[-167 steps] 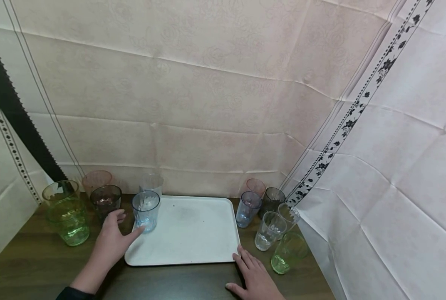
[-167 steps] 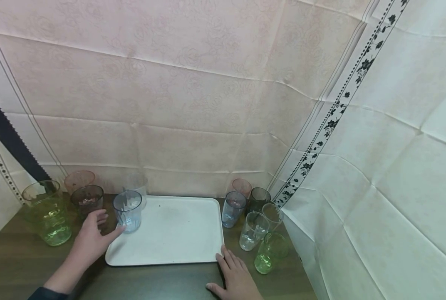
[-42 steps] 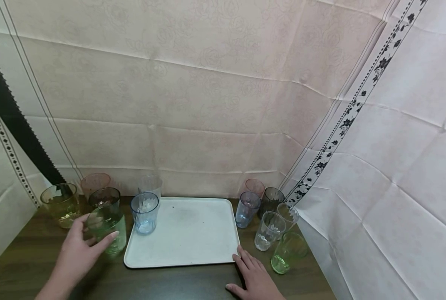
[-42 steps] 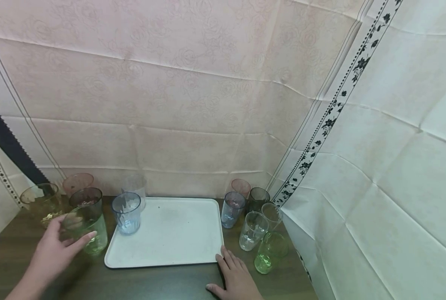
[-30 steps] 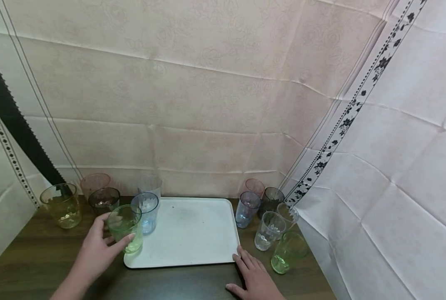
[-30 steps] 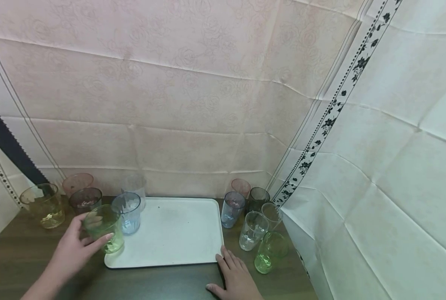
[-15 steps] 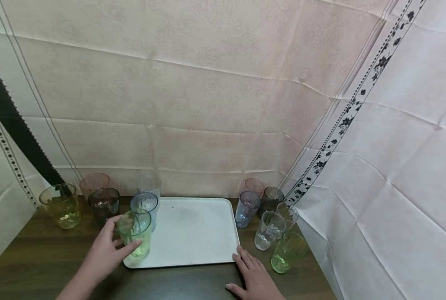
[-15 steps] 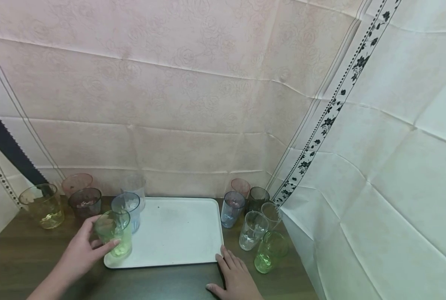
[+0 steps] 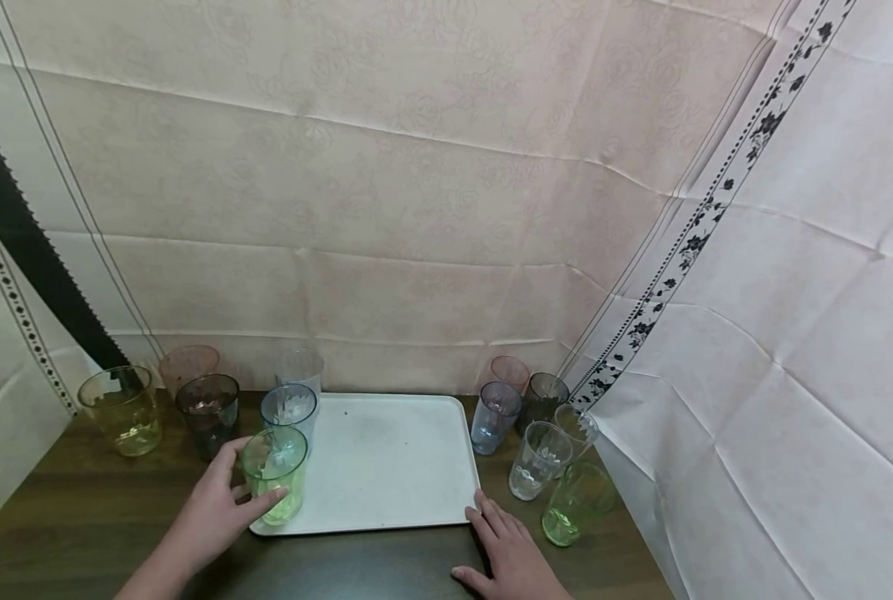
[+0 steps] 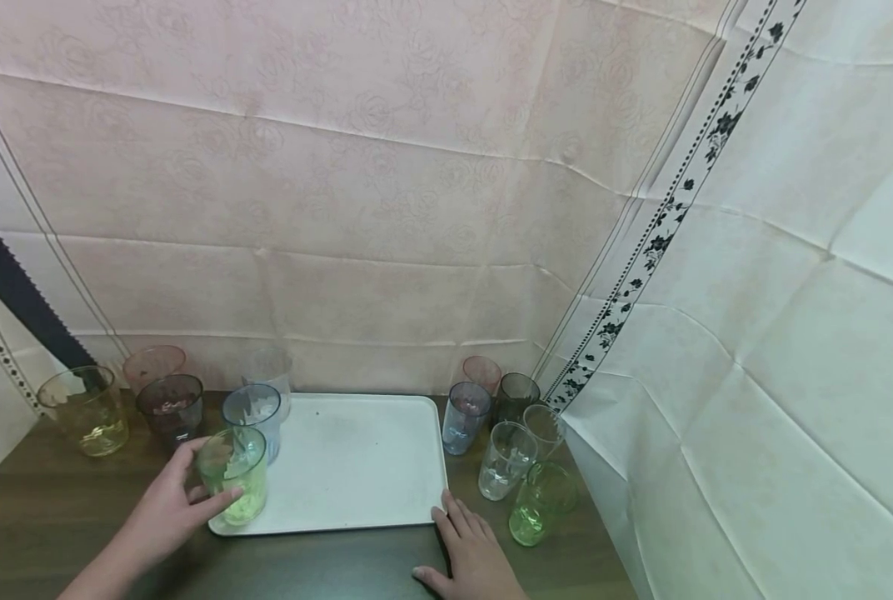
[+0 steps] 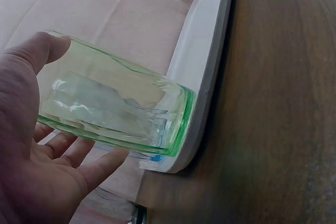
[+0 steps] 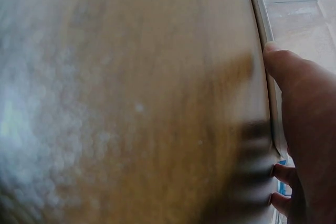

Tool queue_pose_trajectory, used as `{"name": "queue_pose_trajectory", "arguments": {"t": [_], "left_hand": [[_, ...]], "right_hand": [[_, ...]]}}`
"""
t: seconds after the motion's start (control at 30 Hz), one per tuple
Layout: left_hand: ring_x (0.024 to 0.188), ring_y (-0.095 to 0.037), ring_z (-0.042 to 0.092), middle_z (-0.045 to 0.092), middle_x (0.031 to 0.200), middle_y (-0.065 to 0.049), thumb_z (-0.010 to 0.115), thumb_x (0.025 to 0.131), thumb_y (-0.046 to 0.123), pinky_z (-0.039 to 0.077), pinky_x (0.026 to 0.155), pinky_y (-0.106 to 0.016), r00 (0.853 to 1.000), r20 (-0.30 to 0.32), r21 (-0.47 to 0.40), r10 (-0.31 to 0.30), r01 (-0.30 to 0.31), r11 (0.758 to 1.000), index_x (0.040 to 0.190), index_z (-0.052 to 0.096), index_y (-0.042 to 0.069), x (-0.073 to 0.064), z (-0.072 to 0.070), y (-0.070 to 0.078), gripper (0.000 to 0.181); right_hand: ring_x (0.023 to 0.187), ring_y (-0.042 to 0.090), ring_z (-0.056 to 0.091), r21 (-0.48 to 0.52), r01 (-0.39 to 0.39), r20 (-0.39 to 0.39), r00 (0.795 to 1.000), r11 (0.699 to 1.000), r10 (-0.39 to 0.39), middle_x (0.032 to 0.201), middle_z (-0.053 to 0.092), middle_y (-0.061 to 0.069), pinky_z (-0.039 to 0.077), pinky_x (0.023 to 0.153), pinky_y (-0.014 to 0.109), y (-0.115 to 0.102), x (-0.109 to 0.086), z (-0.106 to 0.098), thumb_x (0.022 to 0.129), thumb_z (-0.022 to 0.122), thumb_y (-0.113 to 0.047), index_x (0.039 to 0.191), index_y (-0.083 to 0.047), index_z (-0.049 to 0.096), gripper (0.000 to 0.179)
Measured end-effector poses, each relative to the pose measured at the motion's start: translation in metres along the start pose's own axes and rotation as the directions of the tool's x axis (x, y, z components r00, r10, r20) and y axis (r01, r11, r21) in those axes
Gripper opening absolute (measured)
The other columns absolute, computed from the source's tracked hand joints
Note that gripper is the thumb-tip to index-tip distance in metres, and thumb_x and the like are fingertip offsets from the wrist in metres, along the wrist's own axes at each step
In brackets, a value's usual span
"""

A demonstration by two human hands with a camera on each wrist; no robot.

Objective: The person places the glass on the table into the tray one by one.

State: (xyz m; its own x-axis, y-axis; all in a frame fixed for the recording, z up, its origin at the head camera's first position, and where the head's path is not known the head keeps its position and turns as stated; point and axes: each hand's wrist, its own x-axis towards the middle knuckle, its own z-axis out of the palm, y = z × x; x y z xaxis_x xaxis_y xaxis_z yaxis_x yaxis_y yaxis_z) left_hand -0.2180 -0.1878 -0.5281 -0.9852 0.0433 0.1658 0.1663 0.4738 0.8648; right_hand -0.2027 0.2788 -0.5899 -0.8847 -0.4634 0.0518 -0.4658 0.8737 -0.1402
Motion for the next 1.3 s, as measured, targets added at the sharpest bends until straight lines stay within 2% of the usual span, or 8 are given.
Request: {"name": "queue_pose_trajectory", "arguments": {"t": [0.17, 0.53, 0.77, 0.9, 1.0, 1.13, 1.23, 1.3], "left_hand": [[0.136, -0.047, 0.04, 0.037, 0.149, -0.031, 0.082, 0.086, 0.049, 0.052, 0.098, -0.06, 1.0, 0.01, 0.005, -0.012, 0.012, 1.0, 0.154, 0.027, -0.003, 0.001, 0.0, -0.004, 0.101], [0.135, -0.046, 0.043, 0.038, 0.149, -0.029, 0.083, 0.086, 0.048, 0.053, 0.096, -0.059, 1.0, 0.016, 0.004, 0.012, -0.012, 1.0, 0.154, 0.026, -0.002, 0.005, 0.001, -0.012, 0.102], [0.137, -0.047, 0.041, 0.039, 0.15, -0.029, 0.084, 0.083, 0.05, 0.046, 0.104, -0.063, 0.998, 0.047, 0.057, 0.032, -0.035, 0.998, 0.155, 0.025, -0.003, 0.005, -0.004, -0.013, 0.107], [0.137, -0.052, 0.039, 0.036, 0.152, -0.032, 0.084, 0.08, 0.057, 0.04, 0.105, -0.07, 0.996, 0.082, 0.134, 0.036, -0.046, 0.99, 0.155, 0.025, -0.005, 0.004, -0.009, -0.018, 0.114], [0.136, -0.053, 0.039, 0.038, 0.151, -0.032, 0.082, 0.076, 0.066, 0.039, 0.103, -0.073, 0.993, 0.106, 0.251, 0.055, -0.081, 0.965, 0.155, 0.03, -0.004, 0.006, -0.011, -0.028, 0.118], [0.138, -0.054, 0.036, 0.038, 0.154, -0.035, 0.079, 0.071, 0.075, 0.038, 0.103, -0.074, 0.985, 0.154, 0.404, 0.074, -0.131, 0.906, 0.158, 0.032, -0.004, 0.008, -0.009, -0.042, 0.127], [0.141, -0.056, 0.031, 0.033, 0.158, -0.036, 0.076, 0.068, 0.081, 0.034, 0.106, -0.075, 0.981, 0.182, 0.47, 0.07, -0.149, 0.87, 0.16, 0.03, -0.005, 0.01, -0.006, -0.051, 0.134], [0.142, -0.057, 0.028, 0.032, 0.16, -0.035, 0.075, 0.066, 0.083, 0.033, 0.107, -0.075, 0.979, 0.192, 0.492, 0.071, -0.159, 0.856, 0.16, 0.031, -0.006, 0.011, -0.004, -0.056, 0.136]], "right_hand": [[0.149, 0.031, 0.034, 0.003, -0.003, -0.003, 1.0, 1.0, 0.003, 0.17, 0.027, 0.01, 0.042, 0.109, 0.061, 0.0, 0.0, 0.001, 0.095, 0.044, -0.08, 0.16, -0.016, 0.043, 0.092], [0.149, 0.03, 0.034, -0.018, 0.006, -0.013, 1.0, 1.0, -0.007, 0.17, 0.027, 0.01, 0.042, 0.109, 0.06, 0.002, 0.0, 0.002, 0.095, 0.043, -0.081, 0.16, -0.016, 0.042, 0.092], [0.149, 0.03, 0.035, -0.025, 0.011, -0.028, 1.0, 1.0, -0.012, 0.17, 0.028, 0.009, 0.043, 0.108, 0.06, 0.002, 0.0, 0.003, 0.095, 0.043, -0.081, 0.16, -0.017, 0.043, 0.091], [0.149, 0.03, 0.035, -0.025, 0.011, -0.038, 0.999, 1.0, -0.012, 0.169, 0.029, 0.009, 0.043, 0.108, 0.06, 0.002, 0.0, 0.004, 0.094, 0.044, -0.081, 0.16, -0.017, 0.043, 0.092], [0.148, 0.03, 0.036, -0.025, 0.011, -0.044, 0.999, 1.0, -0.012, 0.169, 0.03, 0.01, 0.043, 0.108, 0.06, 0.002, 0.0, 0.004, 0.094, 0.044, -0.081, 0.16, -0.017, 0.044, 0.092], [0.149, 0.029, 0.034, -0.012, 0.003, -0.038, 0.999, 1.0, -0.003, 0.17, 0.028, 0.008, 0.042, 0.109, 0.059, 0.001, 0.0, 0.004, 0.094, 0.045, -0.081, 0.16, -0.018, 0.043, 0.092], [0.15, 0.028, 0.033, -0.005, -0.003, -0.029, 1.0, 1.0, 0.002, 0.17, 0.027, 0.007, 0.041, 0.111, 0.058, 0.001, 0.0, 0.006, 0.094, 0.045, -0.081, 0.161, -0.019, 0.042, 0.092], [0.15, 0.028, 0.033, -0.009, 0.003, -0.032, 0.999, 1.0, -0.003, 0.17, 0.027, 0.007, 0.042, 0.11, 0.059, 0.002, 0.0, 0.007, 0.094, 0.045, -0.081, 0.161, -0.018, 0.043, 0.092]]}}
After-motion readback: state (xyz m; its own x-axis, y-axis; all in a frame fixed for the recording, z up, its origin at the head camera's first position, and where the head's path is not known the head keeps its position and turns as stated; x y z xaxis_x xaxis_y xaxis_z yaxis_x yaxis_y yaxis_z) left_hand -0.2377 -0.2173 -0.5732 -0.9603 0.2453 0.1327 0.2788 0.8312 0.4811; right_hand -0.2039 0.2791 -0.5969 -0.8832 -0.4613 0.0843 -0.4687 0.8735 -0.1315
